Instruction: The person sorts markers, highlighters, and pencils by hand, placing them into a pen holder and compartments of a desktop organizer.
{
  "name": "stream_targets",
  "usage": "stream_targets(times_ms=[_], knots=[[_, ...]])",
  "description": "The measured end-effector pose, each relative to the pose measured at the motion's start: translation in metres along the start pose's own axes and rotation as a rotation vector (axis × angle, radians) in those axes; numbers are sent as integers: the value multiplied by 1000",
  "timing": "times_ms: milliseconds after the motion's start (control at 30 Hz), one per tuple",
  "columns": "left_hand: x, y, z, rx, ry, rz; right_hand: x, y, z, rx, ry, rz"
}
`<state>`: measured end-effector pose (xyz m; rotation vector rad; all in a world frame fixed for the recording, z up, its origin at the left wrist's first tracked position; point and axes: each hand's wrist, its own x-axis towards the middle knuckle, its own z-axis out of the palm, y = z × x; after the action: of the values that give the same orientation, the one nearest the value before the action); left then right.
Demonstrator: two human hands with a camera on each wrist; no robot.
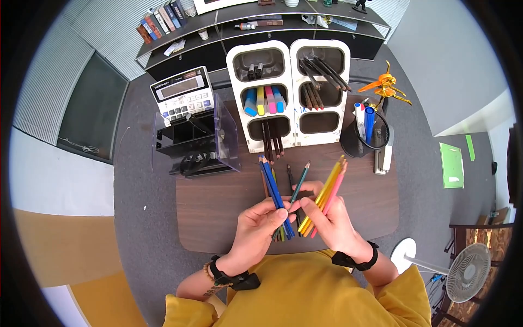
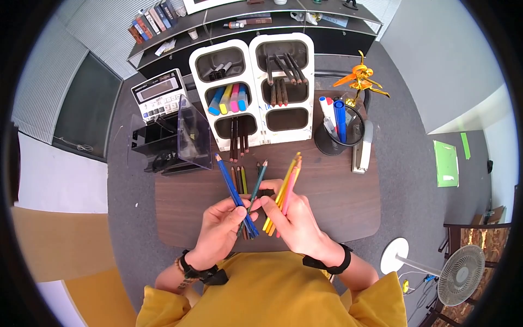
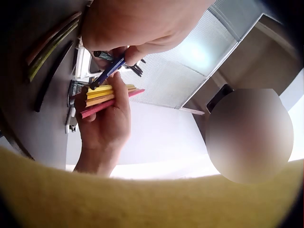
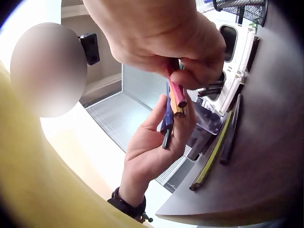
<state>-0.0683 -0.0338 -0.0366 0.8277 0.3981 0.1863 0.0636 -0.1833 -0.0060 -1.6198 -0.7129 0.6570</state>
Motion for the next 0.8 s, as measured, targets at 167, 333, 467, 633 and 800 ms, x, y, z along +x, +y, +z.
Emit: stream_targets(times_ms=[167, 333, 467, 633, 800], knots=[[1, -6, 0, 4, -26, 22, 4, 21, 7, 62, -88, -155], [1, -9, 4, -40, -36, 21, 3, 2, 1, 53, -226, 103], [0, -7, 5, -80, -29, -11, 3, 6, 2, 43, -236, 97], [-1, -6, 5, -9, 25, -28, 4, 9, 6, 11, -120, -72], [1, -1, -4, 213, -7, -114, 5, 9, 0, 223, -60, 41]])
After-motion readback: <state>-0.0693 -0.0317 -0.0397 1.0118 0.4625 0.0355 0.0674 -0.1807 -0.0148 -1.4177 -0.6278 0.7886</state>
